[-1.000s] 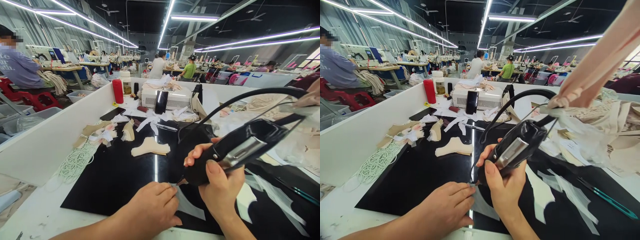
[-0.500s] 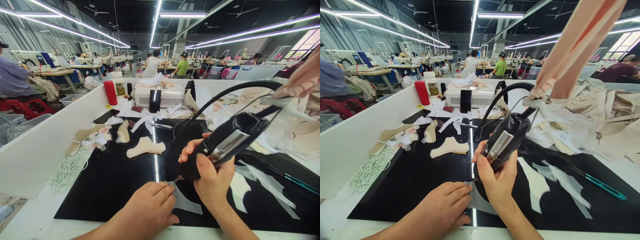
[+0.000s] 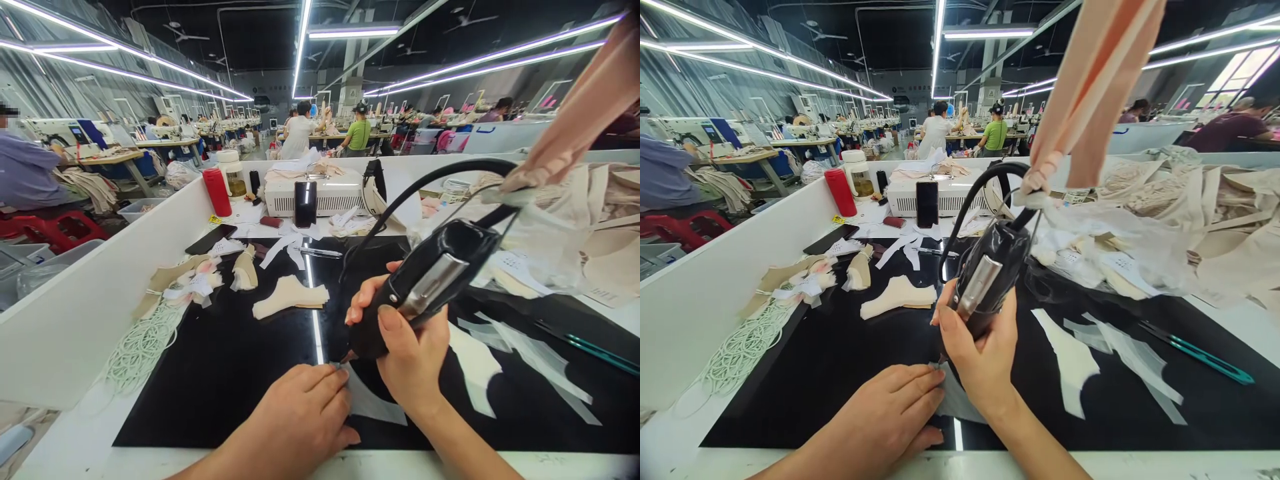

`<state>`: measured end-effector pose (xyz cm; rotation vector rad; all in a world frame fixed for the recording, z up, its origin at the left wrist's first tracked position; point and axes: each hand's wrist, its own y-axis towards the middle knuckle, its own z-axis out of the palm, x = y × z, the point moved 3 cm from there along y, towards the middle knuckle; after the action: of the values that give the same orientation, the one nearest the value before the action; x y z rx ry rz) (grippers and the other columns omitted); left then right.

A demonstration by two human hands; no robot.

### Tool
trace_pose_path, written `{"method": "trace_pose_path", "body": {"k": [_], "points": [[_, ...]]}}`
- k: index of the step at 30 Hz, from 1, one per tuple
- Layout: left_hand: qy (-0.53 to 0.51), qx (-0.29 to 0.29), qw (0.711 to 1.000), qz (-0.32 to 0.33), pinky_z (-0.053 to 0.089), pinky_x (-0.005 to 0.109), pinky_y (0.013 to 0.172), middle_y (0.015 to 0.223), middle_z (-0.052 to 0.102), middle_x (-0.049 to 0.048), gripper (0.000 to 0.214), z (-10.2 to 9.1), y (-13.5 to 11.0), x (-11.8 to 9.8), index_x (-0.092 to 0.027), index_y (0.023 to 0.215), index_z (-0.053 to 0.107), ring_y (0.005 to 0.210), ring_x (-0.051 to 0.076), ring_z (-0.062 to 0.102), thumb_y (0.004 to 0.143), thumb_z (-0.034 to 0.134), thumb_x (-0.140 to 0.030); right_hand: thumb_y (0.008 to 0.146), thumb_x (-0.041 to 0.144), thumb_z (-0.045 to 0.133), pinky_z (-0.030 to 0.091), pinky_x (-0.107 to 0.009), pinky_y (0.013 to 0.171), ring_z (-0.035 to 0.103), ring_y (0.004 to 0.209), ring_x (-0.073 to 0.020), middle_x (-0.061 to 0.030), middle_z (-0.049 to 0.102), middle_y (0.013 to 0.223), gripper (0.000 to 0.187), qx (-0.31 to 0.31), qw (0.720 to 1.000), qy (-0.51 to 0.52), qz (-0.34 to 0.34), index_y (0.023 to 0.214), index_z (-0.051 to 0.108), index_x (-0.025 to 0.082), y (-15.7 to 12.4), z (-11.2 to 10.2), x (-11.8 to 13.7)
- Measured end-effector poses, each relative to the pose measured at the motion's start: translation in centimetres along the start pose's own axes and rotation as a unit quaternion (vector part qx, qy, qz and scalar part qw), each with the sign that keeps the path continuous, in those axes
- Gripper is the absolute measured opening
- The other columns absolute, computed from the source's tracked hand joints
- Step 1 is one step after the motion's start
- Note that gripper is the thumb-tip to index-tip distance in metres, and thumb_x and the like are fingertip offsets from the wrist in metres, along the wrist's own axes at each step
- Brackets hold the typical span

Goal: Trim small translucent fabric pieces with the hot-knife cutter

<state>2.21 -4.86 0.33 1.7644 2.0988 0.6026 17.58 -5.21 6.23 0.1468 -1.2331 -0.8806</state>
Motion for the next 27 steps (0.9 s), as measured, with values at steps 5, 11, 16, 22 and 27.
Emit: {"method": "trace_pose_path", "body": {"k": [5,11,16,22,27], "points": [[0.005,-0.006,1.0,0.006,0.058,0.03,0.085,0.117,0.077,0.0068,0.043,0.0,0.04,-0.03,-0.012,0.108,0.069,0.11,0.02,0.071,0.111,0.042,-0.045,0.093,0.038,0.077,0.053,-0.028,0.055,0.063,0.062,-0.0125,0.0052,0.067,0.084,0.029,0.002,1.0,0.001,-0.003,0.108,0.053,0.029,-0.09,0.01,-0.27],[0.006,-0.012,1.0,0.002,0.057,0.03,0.086,0.114,0.078,0.0043,0.041,-0.04,0.1,0.01,-0.012,0.108,0.069,0.108,0.018,0.071,0.111,0.044,-0.044,0.093,0.035,0.076,0.055,-0.03,0.058,0.064,0.063,-0.013,0.0058,0.068,0.083,0.028,-0.002,1.0,-0.013,0.006,0.109,0.053,0.029,-0.02,0.23,-0.34],[0.021,-0.017,1.0,0.01,0.056,0.029,0.087,0.115,0.078,0.0042,0.04,0.02,-0.08,-0.11,-0.013,0.106,0.069,0.11,0.017,0.071,0.111,0.046,-0.044,0.09,0.039,0.08,0.055,-0.03,0.058,0.064,0.063,-0.0128,0.0061,0.068,0.082,0.032,-0.001,1.0,0.02,0.016,0.106,0.054,0.029,0.01,0.7,-0.36],[0.039,-0.022,0.999,0.013,0.056,0.029,0.088,0.116,0.078,0.0047,0.039,0.22,-0.03,-0.19,-0.014,0.101,0.069,0.107,0.017,0.071,0.11,0.047,-0.044,0.092,0.037,0.078,0.054,-0.03,0.058,0.064,0.062,-0.0128,0.006,0.069,0.083,0.029,0.009,1.0,0.017,0.008,0.107,0.054,0.028,-0.17,0.58,-0.75],[0.038,0.002,0.999,0.018,0.056,0.03,0.087,0.118,0.077,0.0075,0.037,0.48,-0.27,-0.23,-0.012,0.106,0.068,0.11,0.019,0.071,0.107,0.053,-0.046,0.093,0.035,0.076,0.054,-0.031,0.058,0.063,0.061,-0.0136,0.0053,0.068,0.083,0.027,0.013,1.0,0.006,0.015,0.107,0.054,0.028,-0.02,0.64,-0.62]]}}
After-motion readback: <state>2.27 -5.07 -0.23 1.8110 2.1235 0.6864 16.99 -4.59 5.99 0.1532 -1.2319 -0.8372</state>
